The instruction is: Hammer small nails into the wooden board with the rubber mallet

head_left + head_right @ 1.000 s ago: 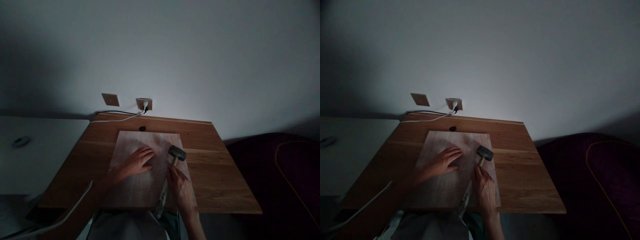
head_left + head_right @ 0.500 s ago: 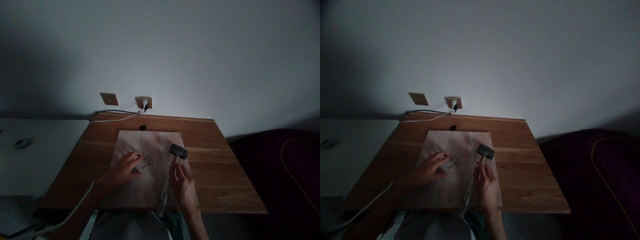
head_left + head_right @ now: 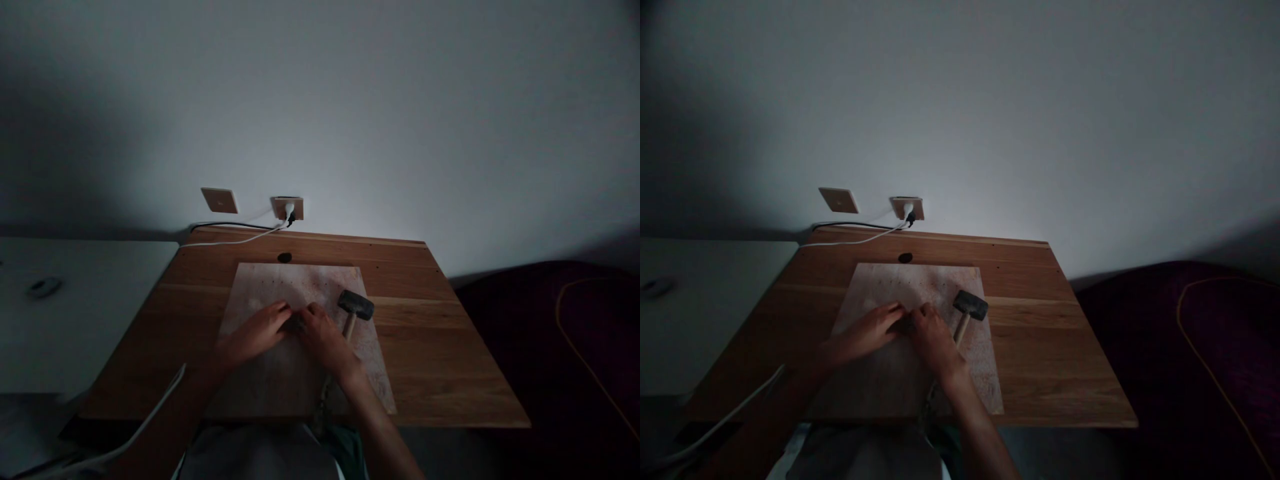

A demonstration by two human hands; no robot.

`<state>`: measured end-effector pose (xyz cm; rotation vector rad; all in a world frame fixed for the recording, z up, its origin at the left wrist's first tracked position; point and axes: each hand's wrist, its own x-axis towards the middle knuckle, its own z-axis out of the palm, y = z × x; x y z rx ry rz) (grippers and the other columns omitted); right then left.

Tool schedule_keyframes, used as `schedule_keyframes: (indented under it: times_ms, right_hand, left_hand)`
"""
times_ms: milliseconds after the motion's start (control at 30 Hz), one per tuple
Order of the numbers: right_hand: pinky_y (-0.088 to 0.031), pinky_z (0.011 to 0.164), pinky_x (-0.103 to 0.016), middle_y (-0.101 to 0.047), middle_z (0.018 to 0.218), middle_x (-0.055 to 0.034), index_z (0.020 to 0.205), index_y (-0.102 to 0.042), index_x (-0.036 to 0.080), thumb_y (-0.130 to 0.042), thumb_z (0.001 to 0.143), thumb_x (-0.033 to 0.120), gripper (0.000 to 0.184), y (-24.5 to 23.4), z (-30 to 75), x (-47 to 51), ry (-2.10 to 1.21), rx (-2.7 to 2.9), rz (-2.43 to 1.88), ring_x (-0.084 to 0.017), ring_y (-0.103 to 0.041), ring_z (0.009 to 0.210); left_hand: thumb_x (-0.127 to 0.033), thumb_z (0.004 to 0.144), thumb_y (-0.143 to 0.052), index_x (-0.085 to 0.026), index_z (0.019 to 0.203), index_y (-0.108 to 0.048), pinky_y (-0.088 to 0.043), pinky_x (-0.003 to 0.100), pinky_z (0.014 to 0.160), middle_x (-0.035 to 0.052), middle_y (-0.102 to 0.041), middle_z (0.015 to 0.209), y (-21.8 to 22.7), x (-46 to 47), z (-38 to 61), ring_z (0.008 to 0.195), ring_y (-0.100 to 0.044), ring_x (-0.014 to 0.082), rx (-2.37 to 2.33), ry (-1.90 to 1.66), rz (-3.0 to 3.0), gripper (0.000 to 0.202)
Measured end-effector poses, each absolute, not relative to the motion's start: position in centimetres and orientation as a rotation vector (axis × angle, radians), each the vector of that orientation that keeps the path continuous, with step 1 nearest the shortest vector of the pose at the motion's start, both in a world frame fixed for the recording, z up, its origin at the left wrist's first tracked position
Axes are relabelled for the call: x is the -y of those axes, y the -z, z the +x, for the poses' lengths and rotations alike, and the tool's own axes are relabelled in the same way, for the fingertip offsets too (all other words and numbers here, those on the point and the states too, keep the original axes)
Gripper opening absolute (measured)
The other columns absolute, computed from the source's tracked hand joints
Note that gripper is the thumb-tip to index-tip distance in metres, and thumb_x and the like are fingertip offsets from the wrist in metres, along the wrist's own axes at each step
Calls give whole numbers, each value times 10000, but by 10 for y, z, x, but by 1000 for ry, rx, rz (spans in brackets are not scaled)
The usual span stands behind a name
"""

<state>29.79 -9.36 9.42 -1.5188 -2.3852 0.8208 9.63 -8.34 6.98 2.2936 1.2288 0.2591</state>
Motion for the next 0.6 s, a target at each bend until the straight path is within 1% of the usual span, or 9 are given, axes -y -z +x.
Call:
schedule_keyframes:
  times_ms: [133,233,333,433,600]
  right_hand:
    - [-550,899,-291,-702,1133,-116,1134,-700,153,-542,926,-19,313,-92,294,87,-866,2378,-1511,-223,-722,1019]
    - [-539,884,-274,-709,1112,-106,1094,-724,158,-563,907,-22,306,-89,292,85,-887,2354,-1518,-216,-724,1001]
    - [-530,867,-265,-710,1086,-97,1055,-739,171,-560,900,-25,308,-88,290,86,-884,2318,-1534,-204,-719,972]
    - [-524,830,-261,-704,1056,-95,1058,-739,174,-529,924,-17,314,-85,287,91,-865,2272,-1555,-195,-714,931]
    - [-523,811,-259,-699,1066,-97,1090,-733,192,-495,950,-13,344,-79,282,100,-829,2190,-1571,-193,-716,921]
  left_hand:
    - [-56,926,-554,-200,1104,-641,-558,377,956,64,-699,1126,-77,86,99,1041,-708,240,-1274,-247,2252,244]
    - [-66,927,-560,-196,1089,-638,-561,373,938,65,-701,1114,-78,91,102,1018,-709,239,-1337,-246,2252,222]
    - [-46,906,-578,-196,1128,-634,-569,367,928,68,-702,1129,-73,96,106,1017,-707,238,-1382,-265,2271,274]
    - [-19,893,-578,-201,1174,-633,-579,364,915,68,-698,1119,-66,101,106,1011,-701,234,-1382,-297,2350,339]
    - [-39,954,-514,-198,1204,-656,-599,351,881,78,-682,1082,-53,109,105,1007,-684,231,-1346,-424,2535,328]
